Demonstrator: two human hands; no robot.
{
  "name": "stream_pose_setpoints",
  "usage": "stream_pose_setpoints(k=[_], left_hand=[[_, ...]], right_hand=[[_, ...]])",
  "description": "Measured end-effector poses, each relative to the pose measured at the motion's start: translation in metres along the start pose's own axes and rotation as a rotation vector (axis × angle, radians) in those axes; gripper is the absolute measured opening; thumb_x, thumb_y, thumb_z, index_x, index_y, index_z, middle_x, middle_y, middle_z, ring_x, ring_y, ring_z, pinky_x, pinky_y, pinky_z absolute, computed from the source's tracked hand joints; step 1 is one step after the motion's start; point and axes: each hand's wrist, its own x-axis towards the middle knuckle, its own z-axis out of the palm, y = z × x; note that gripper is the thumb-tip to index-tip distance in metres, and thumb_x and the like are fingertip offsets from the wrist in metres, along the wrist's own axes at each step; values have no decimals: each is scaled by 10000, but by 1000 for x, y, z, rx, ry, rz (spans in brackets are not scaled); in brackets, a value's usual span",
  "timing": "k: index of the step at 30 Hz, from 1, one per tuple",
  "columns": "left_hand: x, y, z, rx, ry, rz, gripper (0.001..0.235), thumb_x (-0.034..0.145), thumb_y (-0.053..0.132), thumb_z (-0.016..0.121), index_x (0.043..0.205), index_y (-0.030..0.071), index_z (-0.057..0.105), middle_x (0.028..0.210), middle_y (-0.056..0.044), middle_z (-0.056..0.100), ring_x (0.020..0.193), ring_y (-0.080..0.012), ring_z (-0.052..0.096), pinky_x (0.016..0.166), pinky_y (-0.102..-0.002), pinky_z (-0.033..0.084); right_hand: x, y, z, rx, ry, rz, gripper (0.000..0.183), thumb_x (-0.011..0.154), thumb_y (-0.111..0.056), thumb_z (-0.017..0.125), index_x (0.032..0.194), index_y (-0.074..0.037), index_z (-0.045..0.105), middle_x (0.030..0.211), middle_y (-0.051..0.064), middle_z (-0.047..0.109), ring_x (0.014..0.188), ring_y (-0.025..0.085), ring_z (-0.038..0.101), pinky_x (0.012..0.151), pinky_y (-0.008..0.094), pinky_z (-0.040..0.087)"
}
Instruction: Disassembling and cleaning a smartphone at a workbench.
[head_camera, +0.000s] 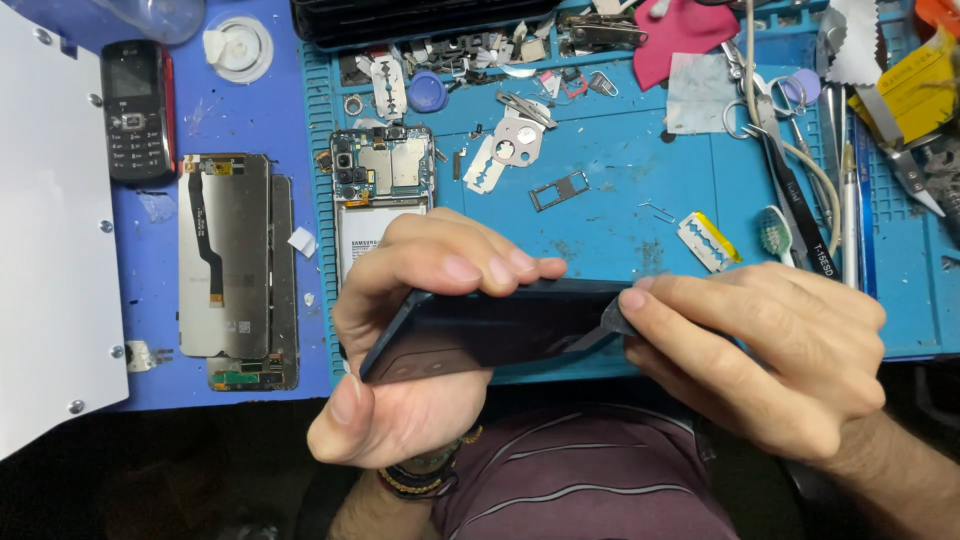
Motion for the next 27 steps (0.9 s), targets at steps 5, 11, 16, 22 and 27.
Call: stream_pose_setpoints(k=[5, 11, 16, 22, 27], left_hand=[[0, 0, 3, 19, 22, 5, 462, 992, 431, 525, 1194, 24, 603, 1127, -124, 578, 1091, -263, 598, 1028, -496, 599], [0, -1, 2, 22, 20, 21, 467, 997, 430, 513, 1199, 17, 599, 1135, -126, 577, 1095, -260, 601, 1031, -490, 600], [-1, -1, 2, 38, 13, 22, 477, 999, 436, 509, 1207, 15, 595, 1142, -125, 576, 1100, -258, 601, 1039, -490, 598], [0, -1, 3, 29, 33, 23, 488, 987, 438, 520, 1203, 6, 594, 1133, -135, 570, 1088, -265, 597, 1027, -500, 597], [0, 1, 4, 26, 29, 2, 480, 985, 437, 541, 1196, 8, 591, 1132, -135, 570, 1086, -265, 596, 1046, -518, 584]], right_hand=[[-3, 1, 2, 24, 10, 38, 158, 837, -3, 818, 975, 46, 758, 977, 186, 740, 692, 230, 664, 613, 334, 532], [-1, -1, 3, 35, 26, 59, 179, 823, -2, 826, 978, 46, 750, 972, 181, 744, 699, 225, 669, 627, 332, 532], [-2, -3, 4, 42, 23, 80, 167, 821, 19, 817, 970, 48, 749, 948, 158, 745, 692, 213, 664, 637, 328, 539], [-5, -5, 7, 81, 24, 147, 215, 799, 7, 827, 993, 47, 743, 958, 145, 738, 719, 202, 668, 650, 320, 542], [-7, -8, 15, 82, 121, 271, 236, 780, 90, 892, 963, 26, 757, 894, 132, 694, 693, 195, 635, 608, 296, 488]])
